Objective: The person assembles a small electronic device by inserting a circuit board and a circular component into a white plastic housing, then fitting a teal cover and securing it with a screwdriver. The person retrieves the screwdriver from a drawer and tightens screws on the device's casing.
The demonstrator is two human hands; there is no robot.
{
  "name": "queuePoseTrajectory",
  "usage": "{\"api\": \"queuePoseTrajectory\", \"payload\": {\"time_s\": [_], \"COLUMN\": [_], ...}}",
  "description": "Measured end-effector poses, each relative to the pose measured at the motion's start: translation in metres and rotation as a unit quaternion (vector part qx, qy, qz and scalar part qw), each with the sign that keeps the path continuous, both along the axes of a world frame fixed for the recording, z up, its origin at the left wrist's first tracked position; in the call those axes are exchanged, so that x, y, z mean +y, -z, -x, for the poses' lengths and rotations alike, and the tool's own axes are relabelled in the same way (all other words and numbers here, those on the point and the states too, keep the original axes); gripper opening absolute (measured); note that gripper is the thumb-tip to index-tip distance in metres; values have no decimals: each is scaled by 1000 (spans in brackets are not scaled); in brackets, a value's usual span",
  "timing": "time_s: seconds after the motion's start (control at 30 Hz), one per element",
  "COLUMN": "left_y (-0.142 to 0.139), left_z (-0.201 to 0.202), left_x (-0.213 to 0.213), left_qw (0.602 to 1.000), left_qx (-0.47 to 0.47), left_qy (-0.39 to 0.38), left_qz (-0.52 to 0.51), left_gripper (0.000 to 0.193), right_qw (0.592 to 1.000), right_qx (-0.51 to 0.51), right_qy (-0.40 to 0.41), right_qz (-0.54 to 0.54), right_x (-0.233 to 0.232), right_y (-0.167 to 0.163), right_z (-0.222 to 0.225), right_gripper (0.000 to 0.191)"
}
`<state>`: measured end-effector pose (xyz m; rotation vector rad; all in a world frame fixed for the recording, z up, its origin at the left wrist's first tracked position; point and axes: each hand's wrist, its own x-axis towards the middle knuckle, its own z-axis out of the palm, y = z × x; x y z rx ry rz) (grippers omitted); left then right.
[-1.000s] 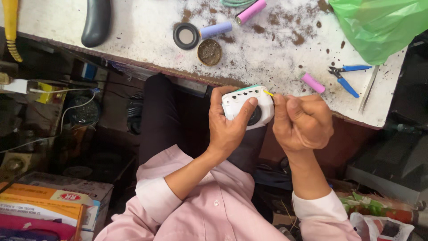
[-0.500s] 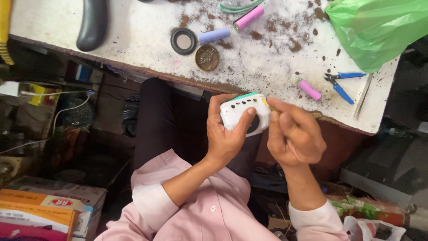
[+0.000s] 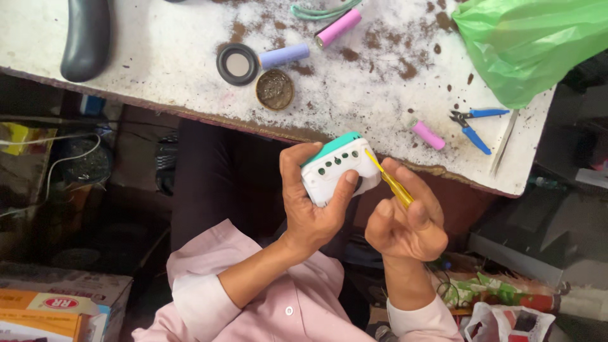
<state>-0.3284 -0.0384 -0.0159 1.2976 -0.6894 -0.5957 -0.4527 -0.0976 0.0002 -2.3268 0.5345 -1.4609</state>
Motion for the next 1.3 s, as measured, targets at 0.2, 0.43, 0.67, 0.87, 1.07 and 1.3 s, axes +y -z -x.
{"api": "queuePoseTrajectory", "payload": {"time_s": [0.2, 0.43, 0.67, 0.87, 1.07, 1.3], "left_y": [-1, 0, -2, 2, 3, 5], "left_z": [4, -1, -1, -6, -8, -7], "left_x": [1, 5, 13, 23, 28, 31], "left_qw": [994, 995, 993, 985, 982, 986], "left_qx": [110, 100, 64, 52, 62, 57], "left_qy": [21, 21, 61, 119, 132, 116], "left_qz": [16, 8, 72, 117, 116, 106], "left_gripper": [53, 52, 57, 64, 64, 61], "right_qw": [996, 967, 852, 778, 791, 786], "right_qx": [5, -170, 35, -30, -67, -74], "right_qy": [81, 148, -140, -217, -190, -167], "right_qz": [-42, -123, -504, -589, -578, -590], "right_x": [0, 0, -10, -13, -2, 11], "right_y": [-3, -27, -19, -13, -4, 3], "right_z": [-4, -9, -2, 16, 14, 11], "right_gripper": [45, 23, 102, 113, 114, 115]}}
